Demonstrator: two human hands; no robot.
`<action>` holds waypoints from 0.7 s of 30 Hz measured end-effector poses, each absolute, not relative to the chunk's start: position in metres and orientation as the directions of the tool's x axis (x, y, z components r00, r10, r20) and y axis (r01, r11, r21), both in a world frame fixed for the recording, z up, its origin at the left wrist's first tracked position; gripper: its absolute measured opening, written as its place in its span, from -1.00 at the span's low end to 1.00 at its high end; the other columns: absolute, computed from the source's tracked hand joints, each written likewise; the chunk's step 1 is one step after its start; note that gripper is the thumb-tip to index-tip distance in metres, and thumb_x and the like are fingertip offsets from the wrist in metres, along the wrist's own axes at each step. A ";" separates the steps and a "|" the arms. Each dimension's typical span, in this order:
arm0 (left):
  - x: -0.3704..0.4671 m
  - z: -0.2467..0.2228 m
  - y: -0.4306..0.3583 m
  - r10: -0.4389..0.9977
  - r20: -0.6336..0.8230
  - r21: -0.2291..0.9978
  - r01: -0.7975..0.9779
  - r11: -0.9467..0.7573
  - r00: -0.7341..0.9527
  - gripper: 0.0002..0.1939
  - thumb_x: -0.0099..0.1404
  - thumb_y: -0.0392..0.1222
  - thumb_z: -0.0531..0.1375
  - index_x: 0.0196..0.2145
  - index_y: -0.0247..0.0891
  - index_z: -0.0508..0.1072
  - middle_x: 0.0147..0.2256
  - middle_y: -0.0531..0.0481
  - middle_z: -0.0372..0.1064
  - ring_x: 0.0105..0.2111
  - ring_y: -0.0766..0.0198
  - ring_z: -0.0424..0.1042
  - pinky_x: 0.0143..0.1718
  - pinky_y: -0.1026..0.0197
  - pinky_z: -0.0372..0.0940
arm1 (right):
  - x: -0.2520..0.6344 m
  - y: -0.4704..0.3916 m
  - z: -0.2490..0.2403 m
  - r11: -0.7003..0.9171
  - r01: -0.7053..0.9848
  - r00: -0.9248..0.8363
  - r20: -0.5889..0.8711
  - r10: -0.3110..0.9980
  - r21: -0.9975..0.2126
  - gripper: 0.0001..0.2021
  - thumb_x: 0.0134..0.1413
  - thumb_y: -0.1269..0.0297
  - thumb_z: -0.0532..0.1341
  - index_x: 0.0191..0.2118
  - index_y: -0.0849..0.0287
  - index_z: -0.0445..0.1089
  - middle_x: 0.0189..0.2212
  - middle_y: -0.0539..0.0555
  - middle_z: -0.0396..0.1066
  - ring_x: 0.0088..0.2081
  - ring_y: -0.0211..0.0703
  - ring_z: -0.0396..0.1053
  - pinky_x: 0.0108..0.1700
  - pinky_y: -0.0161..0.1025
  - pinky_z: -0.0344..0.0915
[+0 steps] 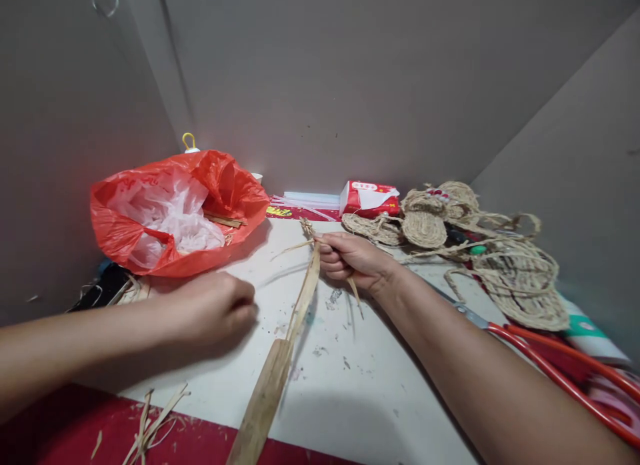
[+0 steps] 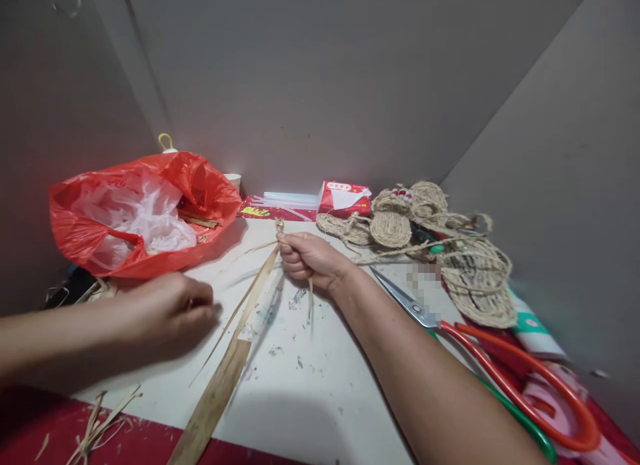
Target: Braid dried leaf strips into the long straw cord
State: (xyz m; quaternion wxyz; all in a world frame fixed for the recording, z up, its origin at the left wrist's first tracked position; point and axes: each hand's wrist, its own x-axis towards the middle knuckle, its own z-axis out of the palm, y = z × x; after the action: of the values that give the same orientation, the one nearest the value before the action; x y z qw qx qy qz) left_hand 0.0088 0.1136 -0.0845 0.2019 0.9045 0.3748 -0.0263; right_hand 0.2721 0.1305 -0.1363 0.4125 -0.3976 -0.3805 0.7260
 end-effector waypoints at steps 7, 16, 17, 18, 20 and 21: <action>0.030 -0.113 0.073 0.562 -0.232 0.388 0.605 -0.695 0.794 -0.86 0.21 -0.19 0.07 -0.48 -0.23 0.34 -0.50 -0.03 0.34 -0.57 0.32 0.17 -0.53 0.28 -0.05 | 0.270 0.130 -0.137 -0.376 -0.278 -0.356 -0.269 0.895 -0.884 -0.67 0.07 0.23 0.17 -0.60 0.16 0.05 -0.75 -0.20 -0.12 -0.72 -0.49 -0.28 -0.73 -0.53 -0.31; 0.018 -0.094 0.079 0.638 -0.276 0.757 0.572 -0.317 0.719 -0.86 0.25 -0.22 0.05 -0.47 -0.25 0.22 -0.50 0.10 0.16 -0.48 0.38 0.13 -0.45 0.36 0.07 | 0.271 0.130 -0.138 -0.362 -0.279 -0.359 -0.253 0.898 -0.889 -0.66 0.04 0.21 0.20 -0.60 0.17 0.06 -0.73 -0.20 -0.11 -0.71 -0.50 -0.27 -0.72 -0.52 -0.32; 0.015 -0.090 0.082 0.643 -0.311 0.783 0.572 -0.244 0.700 -0.87 0.24 -0.20 0.06 -0.45 -0.25 0.22 -0.51 0.12 0.14 -0.49 0.40 0.11 -0.46 0.36 0.06 | 0.271 0.130 -0.139 -0.361 -0.279 -0.362 -0.251 0.898 -0.890 -0.66 0.03 0.20 0.21 -0.60 0.16 0.06 -0.73 -0.20 -0.11 -0.71 -0.50 -0.27 -0.72 -0.52 -0.32; 0.012 -0.087 0.087 0.643 -0.342 0.806 0.566 -0.174 0.685 -0.87 0.23 -0.18 0.09 -0.43 -0.25 0.21 -0.53 0.14 0.12 -0.51 0.41 0.10 -0.48 0.36 0.05 | 0.271 0.131 -0.139 -0.361 -0.277 -0.366 -0.250 0.897 -0.891 -0.65 0.03 0.19 0.21 -0.60 0.16 0.05 -0.73 -0.20 -0.11 -0.71 -0.50 -0.27 -0.72 -0.52 -0.33; 0.008 -0.083 0.098 0.639 -0.380 0.846 0.530 -0.052 0.669 -0.82 0.18 -0.16 0.17 -0.38 -0.25 0.21 -0.55 0.17 0.14 -0.55 0.44 0.09 -0.52 0.37 0.02 | 0.270 0.131 -0.140 -0.363 -0.272 -0.377 -0.249 0.892 -0.891 -0.64 0.02 0.18 0.22 -0.60 0.16 0.05 -0.74 -0.20 -0.11 -0.71 -0.50 -0.27 -0.72 -0.51 -0.34; 0.006 -0.082 0.106 0.638 -0.389 0.861 0.508 -0.004 0.664 -0.78 0.14 -0.15 0.21 -0.35 -0.25 0.21 -0.55 0.18 0.15 -0.56 0.45 0.10 -0.53 0.37 0.02 | 0.270 0.131 -0.140 -0.365 -0.272 -0.378 -0.249 0.891 -0.891 -0.64 0.01 0.17 0.22 -0.61 0.16 0.04 -0.73 -0.20 -0.11 -0.71 -0.50 -0.27 -0.72 -0.51 -0.34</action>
State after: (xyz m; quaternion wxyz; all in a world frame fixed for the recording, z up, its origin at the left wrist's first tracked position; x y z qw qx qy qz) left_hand 0.0060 0.1056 -0.0818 0.5772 0.7064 0.4058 0.0562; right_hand 0.2700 0.1314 -0.1404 0.3991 -0.3893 -0.3981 0.7285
